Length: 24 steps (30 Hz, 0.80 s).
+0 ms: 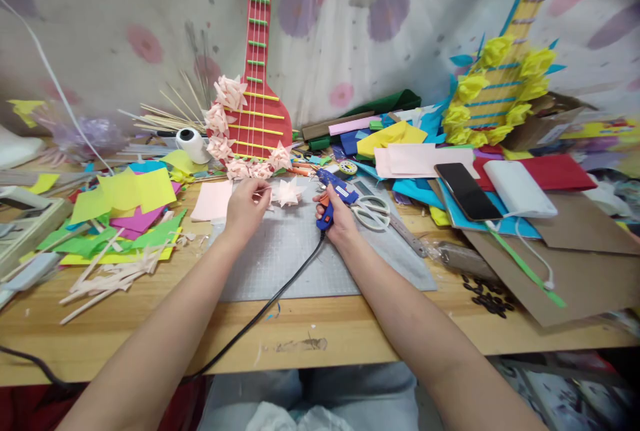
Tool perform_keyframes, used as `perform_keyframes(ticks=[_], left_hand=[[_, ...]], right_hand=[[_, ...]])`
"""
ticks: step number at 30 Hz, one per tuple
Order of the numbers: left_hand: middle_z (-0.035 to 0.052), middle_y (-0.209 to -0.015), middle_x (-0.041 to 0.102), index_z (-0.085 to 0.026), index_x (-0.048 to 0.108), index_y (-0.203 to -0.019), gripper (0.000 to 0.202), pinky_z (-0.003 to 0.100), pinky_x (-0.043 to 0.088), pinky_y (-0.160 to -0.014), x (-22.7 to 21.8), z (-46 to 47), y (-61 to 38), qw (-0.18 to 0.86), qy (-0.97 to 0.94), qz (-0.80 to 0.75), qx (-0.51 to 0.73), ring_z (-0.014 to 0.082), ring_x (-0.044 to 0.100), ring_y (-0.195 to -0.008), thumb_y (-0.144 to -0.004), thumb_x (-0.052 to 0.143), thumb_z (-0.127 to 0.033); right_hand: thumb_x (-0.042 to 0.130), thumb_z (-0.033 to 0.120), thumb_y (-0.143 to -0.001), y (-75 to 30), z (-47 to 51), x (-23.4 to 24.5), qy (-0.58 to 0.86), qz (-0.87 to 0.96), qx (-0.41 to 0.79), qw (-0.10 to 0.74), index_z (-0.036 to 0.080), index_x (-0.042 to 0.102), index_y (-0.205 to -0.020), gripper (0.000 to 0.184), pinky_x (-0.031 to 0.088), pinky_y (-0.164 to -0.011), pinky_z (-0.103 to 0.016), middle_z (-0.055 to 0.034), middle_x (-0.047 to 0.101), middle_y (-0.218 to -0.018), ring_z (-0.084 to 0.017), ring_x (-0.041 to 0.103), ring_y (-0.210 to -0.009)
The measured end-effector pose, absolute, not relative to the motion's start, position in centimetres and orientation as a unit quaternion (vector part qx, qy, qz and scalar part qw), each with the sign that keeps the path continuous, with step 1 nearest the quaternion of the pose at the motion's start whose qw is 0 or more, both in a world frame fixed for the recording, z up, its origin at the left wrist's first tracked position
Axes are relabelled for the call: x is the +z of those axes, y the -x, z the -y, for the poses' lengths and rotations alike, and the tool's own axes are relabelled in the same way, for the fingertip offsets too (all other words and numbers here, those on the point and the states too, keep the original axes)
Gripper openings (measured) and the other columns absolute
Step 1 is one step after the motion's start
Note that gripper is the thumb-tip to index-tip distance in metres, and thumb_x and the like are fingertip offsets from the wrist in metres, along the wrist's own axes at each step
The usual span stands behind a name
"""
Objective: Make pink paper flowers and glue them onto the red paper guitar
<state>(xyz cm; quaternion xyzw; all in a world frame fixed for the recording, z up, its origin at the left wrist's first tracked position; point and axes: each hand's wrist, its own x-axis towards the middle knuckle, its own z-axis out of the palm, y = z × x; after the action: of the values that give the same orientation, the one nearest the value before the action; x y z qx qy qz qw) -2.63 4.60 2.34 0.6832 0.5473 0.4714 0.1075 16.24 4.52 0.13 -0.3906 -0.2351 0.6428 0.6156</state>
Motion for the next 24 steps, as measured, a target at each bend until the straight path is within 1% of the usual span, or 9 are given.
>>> perform_keyframes(ticks=[2,6,9,12,15,18,22,24], left_hand=[[0.0034,-0.086,0.061,-0.020,0.060,-0.079,0.010,0.025,0.046,-0.067,2.1,-4.8,2.6,0.047,-0.728,-0.532,0.429,0.0137,0.057,-0.074,-0.079,0.051,-0.022],[0.0062,-0.087,0.064,-0.021,0.062,-0.079,0.013,0.029,0.043,-0.074,1.2,-5.7,2.5,-0.075,-0.769,-0.518,0.368,0.0188,0.058,-0.086,-0.081,0.049,-0.022],[0.0063,-0.085,0.064,-0.021,0.062,-0.079,0.013,0.030,0.041,-0.074,0.9,-6.5,2.5,-0.101,-0.770,-0.516,0.362,0.0200,0.058,-0.086,-0.082,0.049,-0.022],[0.0059,-0.085,0.064,-0.021,0.061,-0.078,0.012,0.030,0.041,-0.074,1.1,-6.8,2.4,-0.103,-0.747,-0.531,0.387,0.0203,0.058,-0.085,-0.081,0.050,-0.022],[0.0057,-0.084,0.063,-0.021,0.060,-0.077,0.010,0.031,0.041,-0.077,1.7,-6.6,1.9,-0.084,-0.731,-0.541,0.408,0.0204,0.057,-0.086,-0.079,0.050,-0.020],[0.0044,-0.082,0.063,-0.021,0.058,-0.076,0.008,0.030,0.041,-0.076,2.4,-6.3,1.0,-0.038,-0.725,-0.540,0.425,0.0189,0.056,-0.084,-0.078,0.051,-0.018],[0.0020,-0.081,0.061,-0.020,0.059,-0.077,0.005,0.027,0.043,-0.073,2.9,-6.5,0.1,0.075,-0.662,-0.554,0.499,0.0151,0.056,-0.078,-0.077,0.054,-0.021],[0.0015,-0.080,0.061,-0.019,0.060,-0.077,0.008,0.025,0.045,-0.071,3.0,-6.8,0.1,0.134,-0.625,-0.557,0.530,0.0140,0.056,-0.076,-0.075,0.056,-0.024]], right_hand=[[0.072,0.052,-0.062,-16.2,-4.6,0.1,0.390,0.231,0.646,0.614,0.018,0.050,-0.064,0.040,0.034,-0.036,-0.017,0.0029,0.060,-0.061,-0.003,0.041,-0.040],[0.072,0.051,-0.063,-16.2,-4.6,0.1,0.396,0.237,0.645,0.609,0.018,0.051,-0.065,0.039,0.034,-0.036,-0.018,0.0024,0.060,-0.063,-0.004,0.041,-0.041],[0.071,0.052,-0.063,-16.2,-4.7,0.0,0.396,0.243,0.644,0.608,0.019,0.051,-0.066,0.038,0.035,-0.037,-0.018,0.0025,0.061,-0.064,-0.004,0.041,-0.042],[0.071,0.051,-0.063,-16.3,-4.8,-0.1,0.387,0.245,0.648,0.609,0.018,0.052,-0.066,0.038,0.035,-0.037,-0.018,0.0025,0.061,-0.065,-0.004,0.041,-0.042],[0.071,0.050,-0.063,-16.4,-5.0,-0.3,0.380,0.245,0.649,0.612,0.018,0.052,-0.066,0.037,0.035,-0.038,-0.017,0.0024,0.061,-0.065,-0.004,0.041,-0.042],[0.071,0.049,-0.063,-16.5,-5.2,-0.4,0.388,0.248,0.642,0.613,0.018,0.053,-0.066,0.036,0.035,-0.038,-0.018,0.0025,0.061,-0.064,-0.004,0.041,-0.042],[0.072,0.048,-0.061,-16.7,-5.4,-0.6,0.392,0.262,0.632,0.615,0.018,0.055,-0.067,0.035,0.035,-0.039,-0.018,0.0025,0.062,-0.067,-0.004,0.042,-0.043],[0.072,0.048,-0.060,-16.8,-5.5,-0.6,0.393,0.269,0.627,0.616,0.018,0.056,-0.068,0.035,0.036,-0.039,-0.018,0.0025,0.062,-0.068,-0.003,0.043,-0.044]])
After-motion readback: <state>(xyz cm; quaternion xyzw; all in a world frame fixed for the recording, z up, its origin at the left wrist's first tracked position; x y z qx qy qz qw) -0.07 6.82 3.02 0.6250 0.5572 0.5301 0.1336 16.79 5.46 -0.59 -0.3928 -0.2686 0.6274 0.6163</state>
